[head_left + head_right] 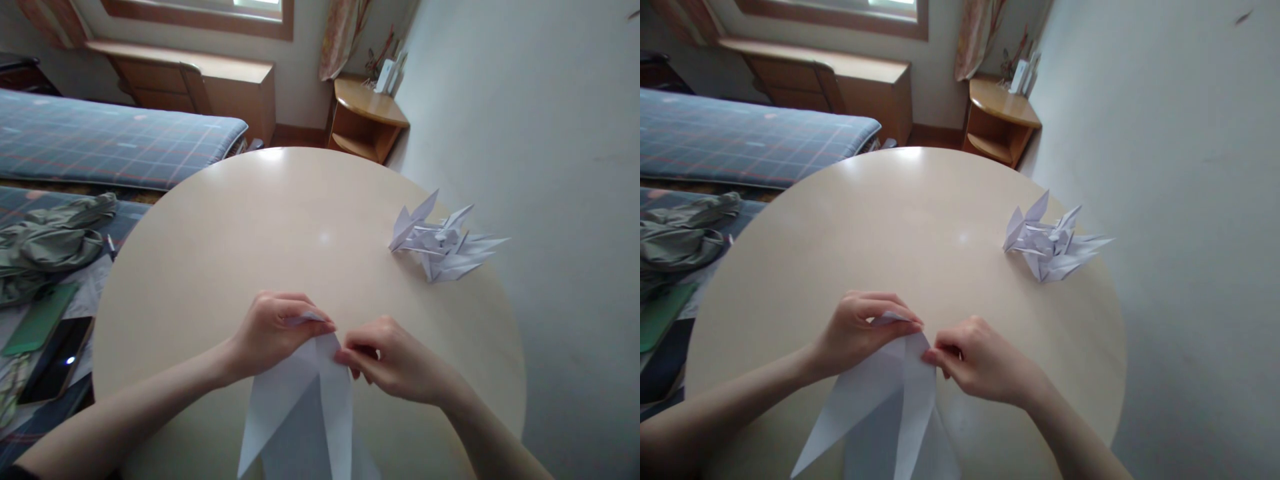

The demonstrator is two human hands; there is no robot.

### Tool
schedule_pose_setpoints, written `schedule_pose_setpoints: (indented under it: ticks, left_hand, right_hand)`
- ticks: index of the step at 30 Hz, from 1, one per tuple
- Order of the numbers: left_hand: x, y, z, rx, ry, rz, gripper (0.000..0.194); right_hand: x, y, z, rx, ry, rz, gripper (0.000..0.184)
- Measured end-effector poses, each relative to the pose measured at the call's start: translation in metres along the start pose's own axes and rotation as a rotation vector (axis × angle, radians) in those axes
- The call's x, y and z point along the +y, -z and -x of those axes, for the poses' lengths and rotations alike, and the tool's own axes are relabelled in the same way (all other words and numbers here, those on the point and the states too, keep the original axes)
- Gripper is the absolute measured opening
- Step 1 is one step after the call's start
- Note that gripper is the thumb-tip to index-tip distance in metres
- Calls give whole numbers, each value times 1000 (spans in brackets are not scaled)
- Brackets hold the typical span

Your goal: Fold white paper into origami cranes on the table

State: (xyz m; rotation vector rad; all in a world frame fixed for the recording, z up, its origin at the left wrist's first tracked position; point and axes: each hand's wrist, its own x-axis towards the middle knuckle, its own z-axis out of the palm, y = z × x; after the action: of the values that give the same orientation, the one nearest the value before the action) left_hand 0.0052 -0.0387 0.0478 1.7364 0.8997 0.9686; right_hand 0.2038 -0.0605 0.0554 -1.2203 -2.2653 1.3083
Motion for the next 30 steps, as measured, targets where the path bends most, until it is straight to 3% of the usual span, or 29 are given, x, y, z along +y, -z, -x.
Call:
schedule_pose_setpoints:
  ticks: [5, 11, 19, 27, 30]
  left_hand:
    - [1, 1, 1, -2, -79, -66, 11]
    - [2, 0, 1, -33, -61, -20, 11]
    - [1, 0, -3, -39, -10, 29, 8]
    - [2, 1, -4, -33, 49, 25, 7]
    - [1, 2, -5, -8, 81, 44, 7]
  right_hand:
    - [-4, 3, -3, -113, 65, 28, 31]
    - [-5, 3, -4, -163, 148, 59, 29]
    - [-1, 1, -5, -195, 122, 48, 30]
    - [-3, 3, -5, -196, 83, 1, 31]
    - [0, 7, -2, -91, 70, -22, 30]
